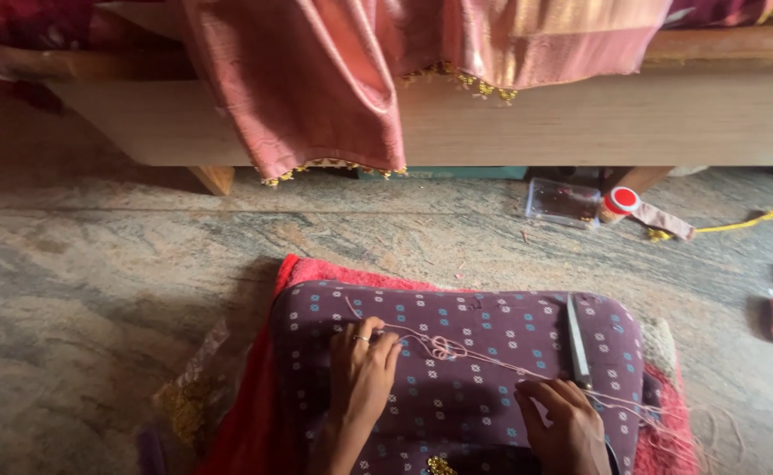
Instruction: The person is manually preparing a thread or cord for handcrafting or decorative purposes, possibly for a garment.
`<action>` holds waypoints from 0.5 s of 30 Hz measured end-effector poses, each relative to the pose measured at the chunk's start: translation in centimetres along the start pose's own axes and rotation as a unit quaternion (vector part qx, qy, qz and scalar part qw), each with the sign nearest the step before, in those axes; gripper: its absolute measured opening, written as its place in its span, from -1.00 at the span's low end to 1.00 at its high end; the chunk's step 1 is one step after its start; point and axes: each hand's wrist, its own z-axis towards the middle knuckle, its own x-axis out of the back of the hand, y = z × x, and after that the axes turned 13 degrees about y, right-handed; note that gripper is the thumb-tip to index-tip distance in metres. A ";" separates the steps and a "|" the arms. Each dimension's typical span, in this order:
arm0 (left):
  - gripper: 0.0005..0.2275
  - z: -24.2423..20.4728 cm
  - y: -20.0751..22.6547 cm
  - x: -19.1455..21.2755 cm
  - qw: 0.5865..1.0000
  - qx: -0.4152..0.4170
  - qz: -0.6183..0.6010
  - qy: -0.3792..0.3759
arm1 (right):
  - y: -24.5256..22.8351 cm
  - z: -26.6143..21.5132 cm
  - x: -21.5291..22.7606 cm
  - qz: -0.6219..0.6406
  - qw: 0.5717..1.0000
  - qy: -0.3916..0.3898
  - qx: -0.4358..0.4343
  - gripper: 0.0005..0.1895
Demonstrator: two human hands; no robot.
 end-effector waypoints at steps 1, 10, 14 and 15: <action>-0.85 -0.2 -0.3 -0.5 0.999 -0.031 0.007 0.013 | 0.1 -0.4 0.3 -0.010 0.999 0.001 -0.034 -0.86; -0.92 1.4 0.1 2.9 0.997 -0.002 -0.055 0.047 | 5.7 -4.2 0.1 -0.018 0.997 0.069 -0.010 -0.89; -0.95 1.4 -2.3 2.2 0.967 0.135 -0.215 0.012 | 9.5 -5.0 -1.7 0.010 0.994 0.109 -0.030 -0.86; -0.93 1.4 -3.1 1.9 0.927 0.197 -0.320 0.009 | 9.7 -5.2 -2.0 0.002 0.993 0.118 -0.025 -0.85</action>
